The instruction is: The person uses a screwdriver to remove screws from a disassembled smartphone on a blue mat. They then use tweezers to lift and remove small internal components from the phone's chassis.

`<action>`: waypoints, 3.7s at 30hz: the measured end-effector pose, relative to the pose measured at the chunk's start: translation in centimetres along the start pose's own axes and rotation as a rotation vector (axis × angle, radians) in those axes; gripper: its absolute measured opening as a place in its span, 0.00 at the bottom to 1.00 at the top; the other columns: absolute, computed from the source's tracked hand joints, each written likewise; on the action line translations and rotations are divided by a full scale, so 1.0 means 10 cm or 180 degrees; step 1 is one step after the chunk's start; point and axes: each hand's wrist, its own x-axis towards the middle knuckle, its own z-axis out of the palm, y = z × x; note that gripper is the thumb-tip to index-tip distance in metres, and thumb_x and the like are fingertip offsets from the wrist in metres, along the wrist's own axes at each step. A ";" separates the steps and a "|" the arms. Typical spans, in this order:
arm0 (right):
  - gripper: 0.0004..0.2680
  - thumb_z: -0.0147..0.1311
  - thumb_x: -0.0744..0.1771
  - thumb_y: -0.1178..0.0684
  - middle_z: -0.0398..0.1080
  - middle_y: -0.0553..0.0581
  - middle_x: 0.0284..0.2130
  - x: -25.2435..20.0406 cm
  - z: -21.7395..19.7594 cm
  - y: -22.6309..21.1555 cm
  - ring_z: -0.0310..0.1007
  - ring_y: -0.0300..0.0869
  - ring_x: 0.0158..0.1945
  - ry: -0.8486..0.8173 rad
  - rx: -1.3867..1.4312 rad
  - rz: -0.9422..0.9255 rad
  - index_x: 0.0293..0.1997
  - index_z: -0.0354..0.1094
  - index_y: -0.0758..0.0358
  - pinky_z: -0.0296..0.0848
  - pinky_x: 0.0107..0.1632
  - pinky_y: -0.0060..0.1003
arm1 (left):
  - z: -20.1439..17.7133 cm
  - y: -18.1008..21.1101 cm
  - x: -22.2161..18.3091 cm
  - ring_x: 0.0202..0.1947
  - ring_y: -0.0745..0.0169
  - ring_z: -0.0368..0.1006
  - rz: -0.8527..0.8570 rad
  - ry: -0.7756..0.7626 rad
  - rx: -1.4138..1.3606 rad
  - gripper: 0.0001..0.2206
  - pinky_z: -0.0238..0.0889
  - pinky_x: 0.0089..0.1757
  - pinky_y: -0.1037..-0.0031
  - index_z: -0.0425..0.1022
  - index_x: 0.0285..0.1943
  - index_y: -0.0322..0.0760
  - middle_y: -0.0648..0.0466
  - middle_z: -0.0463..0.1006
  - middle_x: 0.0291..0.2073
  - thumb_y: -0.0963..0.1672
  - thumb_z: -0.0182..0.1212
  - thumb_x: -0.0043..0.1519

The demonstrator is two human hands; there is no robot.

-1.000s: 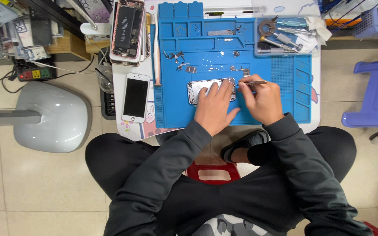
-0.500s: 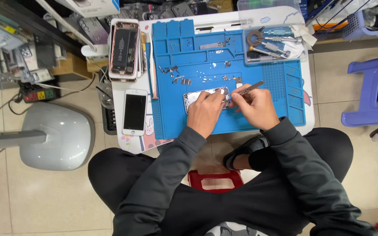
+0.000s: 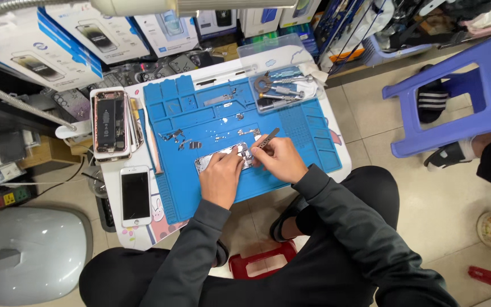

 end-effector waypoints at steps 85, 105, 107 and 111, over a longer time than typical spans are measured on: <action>0.04 0.60 0.69 0.63 0.81 0.57 0.32 0.08 -0.08 -0.35 0.82 0.51 0.34 -0.0340 -0.1186 -0.1125 0.44 0.78 0.58 0.81 0.35 0.42 | 0.37 -0.44 0.08 0.46 0.63 0.77 -0.0419 -0.0283 -0.1356 0.07 0.48 0.69 0.50 0.86 0.49 0.53 0.64 0.86 0.48 0.50 0.65 0.69; 0.03 0.62 0.68 0.62 0.80 0.64 0.30 0.05 -0.03 -0.17 0.82 0.56 0.35 -0.0213 -0.0933 -0.0898 0.43 0.78 0.64 0.81 0.34 0.45 | 0.39 -0.47 0.03 0.46 0.65 0.76 -0.0330 -0.0336 -0.1166 0.07 0.49 0.68 0.52 0.85 0.50 0.55 0.66 0.86 0.47 0.50 0.64 0.69; 0.02 0.62 0.68 0.62 0.80 0.65 0.30 0.06 -0.03 -0.14 0.82 0.57 0.35 -0.0201 -0.0923 -0.0884 0.43 0.78 0.65 0.81 0.34 0.46 | 0.41 -0.47 0.03 0.46 0.65 0.76 -0.0307 -0.0340 -0.1136 0.07 0.50 0.68 0.52 0.85 0.50 0.55 0.66 0.86 0.47 0.50 0.64 0.69; 0.03 0.63 0.68 0.61 0.80 0.65 0.31 0.07 -0.03 -0.11 0.82 0.56 0.36 -0.0214 -0.0915 -0.0887 0.43 0.78 0.66 0.82 0.33 0.46 | 0.40 -0.48 0.04 0.45 0.64 0.76 -0.0300 -0.0330 -0.1178 0.07 0.52 0.67 0.52 0.85 0.50 0.54 0.66 0.86 0.47 0.50 0.64 0.69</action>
